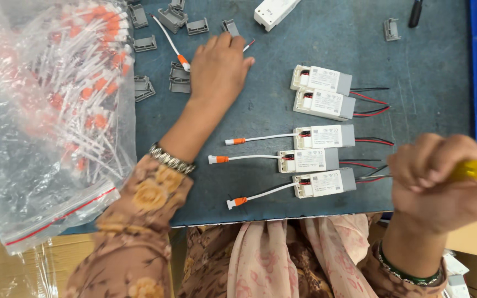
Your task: The person connects wires to electronic driver modules and attaches grey plastic clips to the units by hand and using a screwdriver.
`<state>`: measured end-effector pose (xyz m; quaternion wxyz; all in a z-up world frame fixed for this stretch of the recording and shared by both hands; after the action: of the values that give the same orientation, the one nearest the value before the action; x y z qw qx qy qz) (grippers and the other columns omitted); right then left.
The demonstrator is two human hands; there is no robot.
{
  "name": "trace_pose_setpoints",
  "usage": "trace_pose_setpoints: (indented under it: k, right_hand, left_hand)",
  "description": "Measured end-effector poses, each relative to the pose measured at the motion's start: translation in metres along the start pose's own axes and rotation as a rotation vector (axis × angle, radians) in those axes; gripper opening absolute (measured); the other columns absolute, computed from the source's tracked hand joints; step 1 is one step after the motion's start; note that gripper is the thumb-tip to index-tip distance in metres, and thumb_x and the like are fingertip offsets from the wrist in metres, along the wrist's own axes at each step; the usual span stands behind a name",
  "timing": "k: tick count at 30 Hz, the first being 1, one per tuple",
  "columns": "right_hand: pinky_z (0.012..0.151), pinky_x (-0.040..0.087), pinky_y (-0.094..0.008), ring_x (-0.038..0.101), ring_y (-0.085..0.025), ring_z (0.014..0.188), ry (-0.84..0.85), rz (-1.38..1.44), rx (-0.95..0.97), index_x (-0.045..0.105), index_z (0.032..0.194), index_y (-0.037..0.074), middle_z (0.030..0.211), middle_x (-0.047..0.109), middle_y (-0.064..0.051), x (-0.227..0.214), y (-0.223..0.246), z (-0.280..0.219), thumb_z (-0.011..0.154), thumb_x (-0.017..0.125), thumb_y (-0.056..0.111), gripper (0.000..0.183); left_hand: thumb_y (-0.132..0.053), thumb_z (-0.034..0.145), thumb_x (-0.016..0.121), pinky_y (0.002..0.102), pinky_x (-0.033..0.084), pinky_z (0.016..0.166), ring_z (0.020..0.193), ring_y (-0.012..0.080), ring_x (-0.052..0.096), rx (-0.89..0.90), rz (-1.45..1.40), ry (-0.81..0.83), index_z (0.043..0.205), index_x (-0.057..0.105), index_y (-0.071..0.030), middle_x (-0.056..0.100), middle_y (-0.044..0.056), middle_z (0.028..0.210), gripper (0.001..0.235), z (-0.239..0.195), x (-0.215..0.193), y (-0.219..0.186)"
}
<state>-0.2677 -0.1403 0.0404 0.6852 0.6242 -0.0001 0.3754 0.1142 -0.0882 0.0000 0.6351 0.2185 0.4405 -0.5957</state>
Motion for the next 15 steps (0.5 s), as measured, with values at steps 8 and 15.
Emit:
trace_pose_setpoints:
  k: [8,15]
  right_hand:
    - [0.049,0.027,-0.019,0.039,-0.004,0.056,-0.071,-0.304,0.126,0.061,0.087,-0.002,0.072,0.051,-0.003,0.033,-0.006,-0.013,0.105,0.07,0.011,0.024]
    - [0.078,0.053,-0.019,0.065,-0.007,0.093,-0.022,-0.736,0.053,0.07,0.118,-0.004,0.108,0.067,-0.008,0.079,-0.017,-0.003,0.096,0.071,-0.004,0.022]
  left_hand:
    - [-0.022,0.098,0.07,0.041,0.051,0.08,0.089,0.0237,0.067,-0.042,-0.522,0.261,0.1,0.069,-0.01,0.068,0.008,0.098,0.013,0.0,-0.001,-0.033]
    - [-0.023,0.102,0.064,0.024,0.055,0.072,0.08,0.0082,0.067,-0.059,-1.442,0.719,0.111,0.066,-0.007,0.064,0.002,0.1,0.019,-0.049,-0.041,-0.128]
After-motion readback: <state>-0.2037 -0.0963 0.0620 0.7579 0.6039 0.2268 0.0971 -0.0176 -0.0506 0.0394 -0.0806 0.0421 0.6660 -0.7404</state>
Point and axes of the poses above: each hand's wrist, its own z-axis towards the middle knuckle, its own x-axis out of the palm, y = z × x, the point moved 6 cm from there along z, towards the middle knuckle
